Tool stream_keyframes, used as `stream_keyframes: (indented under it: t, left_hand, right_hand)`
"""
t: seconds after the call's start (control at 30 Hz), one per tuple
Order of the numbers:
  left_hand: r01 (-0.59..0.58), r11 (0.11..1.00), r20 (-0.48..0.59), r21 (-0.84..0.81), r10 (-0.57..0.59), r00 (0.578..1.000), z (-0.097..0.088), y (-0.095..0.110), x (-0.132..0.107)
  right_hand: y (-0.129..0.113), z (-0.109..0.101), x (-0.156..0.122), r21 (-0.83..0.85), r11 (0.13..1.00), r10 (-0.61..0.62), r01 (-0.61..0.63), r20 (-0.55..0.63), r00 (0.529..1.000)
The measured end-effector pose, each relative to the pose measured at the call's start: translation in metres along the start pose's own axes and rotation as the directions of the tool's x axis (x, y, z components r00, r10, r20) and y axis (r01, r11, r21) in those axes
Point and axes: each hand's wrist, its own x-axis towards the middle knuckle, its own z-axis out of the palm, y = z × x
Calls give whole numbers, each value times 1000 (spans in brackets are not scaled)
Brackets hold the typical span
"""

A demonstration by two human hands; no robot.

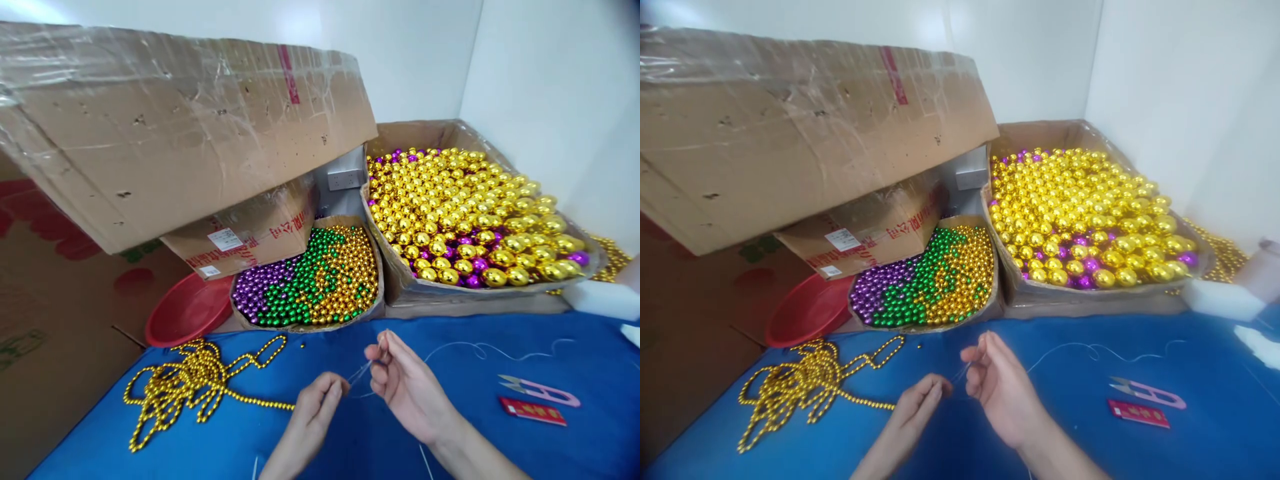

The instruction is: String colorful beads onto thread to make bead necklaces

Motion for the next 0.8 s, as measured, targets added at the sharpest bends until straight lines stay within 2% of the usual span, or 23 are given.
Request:
stream_keyframes:
  t: [0.07,0.13,0.23,0.37,0.5,0.57,0.67,0.73,0.8]
  left_hand:
    - [-1,996,40,84,-2,999,-12,-2,-2]
    - [8,989,43,149,-15,999,-21,-7,-3]
    - [30,992,4,123,-31,1000,-29,-11,-6]
    - [51,987,-94,-154,-66,993,-35,-12,-6]
    - [19,912,-241,-410,-129,962,-41,-16,-5]
    - [11,896,-269,-444,-146,952,-43,-21,-5]
    - [38,908,-265,-417,-161,951,-43,-26,-8]
    - [44,917,-277,-396,-165,947,-43,-28,-9]
    - [43,923,-288,-382,-163,944,-44,-27,-9]
  right_hand:
    - [-3,5,2,14,999,-42,42,12,999]
    - [-4,5,4,-50,992,-116,117,39,993]
    - [-3,-3,8,-183,967,-167,177,68,984]
    - [2,-20,12,-250,966,-47,65,78,996]
    - [7,-30,9,-293,949,156,-114,126,980]
    - [5,-31,7,-335,932,188,-138,123,974]
    - [-6,-35,4,-439,893,160,-102,96,982]
    - [-15,-40,2,-540,839,130,-65,82,988]
    - [-24,-47,0,-661,749,110,-32,77,991]
